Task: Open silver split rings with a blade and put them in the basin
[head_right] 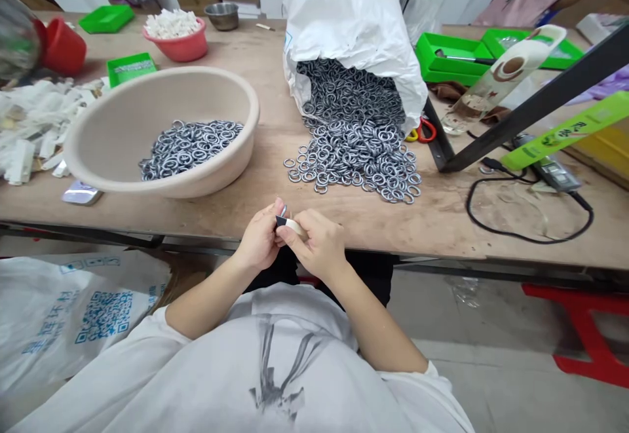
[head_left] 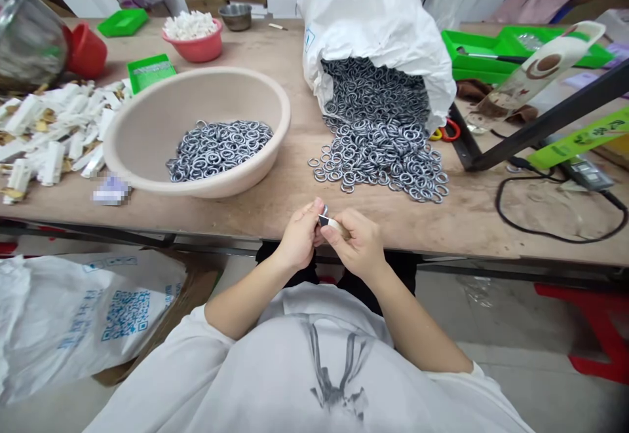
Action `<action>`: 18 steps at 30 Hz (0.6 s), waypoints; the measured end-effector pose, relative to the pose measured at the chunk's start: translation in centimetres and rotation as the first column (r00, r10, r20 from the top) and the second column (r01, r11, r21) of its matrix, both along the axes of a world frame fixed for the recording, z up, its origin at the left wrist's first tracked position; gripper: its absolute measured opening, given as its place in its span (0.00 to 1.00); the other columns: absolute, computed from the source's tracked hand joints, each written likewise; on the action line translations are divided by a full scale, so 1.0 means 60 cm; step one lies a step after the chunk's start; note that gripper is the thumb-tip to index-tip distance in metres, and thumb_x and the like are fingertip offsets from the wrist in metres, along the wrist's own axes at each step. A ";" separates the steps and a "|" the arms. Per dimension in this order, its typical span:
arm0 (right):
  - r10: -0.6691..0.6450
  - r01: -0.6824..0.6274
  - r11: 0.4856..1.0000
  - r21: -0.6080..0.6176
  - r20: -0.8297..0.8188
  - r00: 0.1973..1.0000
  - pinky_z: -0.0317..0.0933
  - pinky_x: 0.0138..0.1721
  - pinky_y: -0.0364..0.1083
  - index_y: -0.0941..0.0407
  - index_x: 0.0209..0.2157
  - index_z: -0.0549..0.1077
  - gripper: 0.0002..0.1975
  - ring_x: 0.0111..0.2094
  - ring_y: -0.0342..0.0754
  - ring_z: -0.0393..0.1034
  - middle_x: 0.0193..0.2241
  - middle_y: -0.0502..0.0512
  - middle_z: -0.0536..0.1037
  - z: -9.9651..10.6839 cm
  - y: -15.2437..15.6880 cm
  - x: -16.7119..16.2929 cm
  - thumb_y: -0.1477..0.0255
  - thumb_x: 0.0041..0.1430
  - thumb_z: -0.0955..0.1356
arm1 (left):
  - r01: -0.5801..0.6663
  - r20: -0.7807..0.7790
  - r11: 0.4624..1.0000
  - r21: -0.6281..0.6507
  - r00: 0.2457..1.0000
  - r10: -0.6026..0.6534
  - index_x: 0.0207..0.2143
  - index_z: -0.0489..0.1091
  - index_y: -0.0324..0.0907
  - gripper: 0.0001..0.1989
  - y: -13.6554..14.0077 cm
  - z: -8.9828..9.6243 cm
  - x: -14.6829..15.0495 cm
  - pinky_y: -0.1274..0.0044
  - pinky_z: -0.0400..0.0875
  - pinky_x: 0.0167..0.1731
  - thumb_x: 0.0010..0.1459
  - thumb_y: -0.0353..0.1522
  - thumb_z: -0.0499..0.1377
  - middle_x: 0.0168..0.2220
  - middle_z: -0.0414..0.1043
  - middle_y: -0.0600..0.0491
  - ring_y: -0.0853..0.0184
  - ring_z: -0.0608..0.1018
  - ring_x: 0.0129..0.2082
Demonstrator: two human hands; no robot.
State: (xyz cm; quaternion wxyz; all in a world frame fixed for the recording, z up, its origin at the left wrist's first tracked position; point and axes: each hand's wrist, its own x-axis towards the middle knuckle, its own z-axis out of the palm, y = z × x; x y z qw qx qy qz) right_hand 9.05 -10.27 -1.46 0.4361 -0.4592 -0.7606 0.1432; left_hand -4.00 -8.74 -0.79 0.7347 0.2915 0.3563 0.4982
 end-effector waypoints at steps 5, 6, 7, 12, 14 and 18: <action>0.002 -0.003 0.999 -0.054 -0.019 1.000 0.51 0.27 0.43 0.55 0.25 0.67 0.20 0.23 0.41 0.59 0.20 0.47 0.67 -0.006 0.002 0.003 0.58 0.67 0.65 | 0.045 0.028 0.999 -0.018 0.999 -0.045 0.24 0.57 0.42 0.27 -0.004 -0.003 0.001 0.84 0.45 0.14 0.51 0.51 0.67 0.15 0.49 0.65 0.80 0.50 0.13; -0.011 0.008 0.996 -0.093 -0.027 1.000 0.50 0.27 0.43 0.55 0.24 0.67 0.20 0.23 0.41 0.59 0.20 0.47 0.67 -0.008 0.006 0.007 0.58 0.66 0.65 | 0.059 0.027 0.998 -0.009 0.998 -0.058 0.24 0.57 0.42 0.27 -0.005 -0.003 0.000 0.84 0.44 0.14 0.51 0.51 0.66 0.15 0.49 0.65 0.80 0.50 0.13; -0.040 0.035 0.990 -0.137 -0.036 0.999 0.50 0.27 0.43 0.55 0.24 0.67 0.20 0.22 0.42 0.60 0.20 0.47 0.67 -0.011 0.012 0.013 0.57 0.67 0.64 | 0.077 0.021 0.997 0.005 0.997 -0.077 0.24 0.57 0.42 0.27 -0.007 -0.003 -0.001 0.84 0.44 0.14 0.52 0.51 0.66 0.15 0.49 0.64 0.80 0.50 0.13; -0.242 0.234 0.931 -0.280 0.008 0.970 0.53 0.30 0.44 0.55 0.30 0.72 0.18 0.27 0.46 0.65 0.22 0.49 0.71 -0.022 0.062 0.051 0.57 0.66 0.64 | 0.095 -0.024 0.995 0.038 0.995 -0.094 0.22 0.58 0.40 0.27 -0.009 0.002 -0.012 0.84 0.50 0.15 0.53 0.50 0.65 0.16 0.54 0.62 0.80 0.54 0.14; -0.223 0.243 0.932 -0.270 0.102 0.969 0.58 0.36 0.46 0.55 0.38 0.75 0.12 0.35 0.50 0.70 0.33 0.54 0.78 -0.023 0.082 0.056 0.61 0.65 0.66 | 0.046 -0.057 0.998 0.031 0.997 -0.044 0.23 0.61 0.39 0.25 -0.006 0.001 -0.019 0.84 0.52 0.16 0.51 0.50 0.67 0.17 0.58 0.61 0.80 0.57 0.14; -0.213 0.365 0.873 -0.323 0.420 0.882 0.61 0.45 0.50 0.58 0.45 0.75 0.12 0.45 0.56 0.71 0.45 0.63 0.78 -0.018 0.113 0.045 0.67 0.63 0.69 | 0.021 -0.132 1.000 0.010 0.991 -0.020 0.32 0.72 0.36 0.22 -0.002 -0.005 -0.032 0.84 0.58 0.17 0.50 0.47 0.69 0.20 0.65 0.58 0.78 0.64 0.16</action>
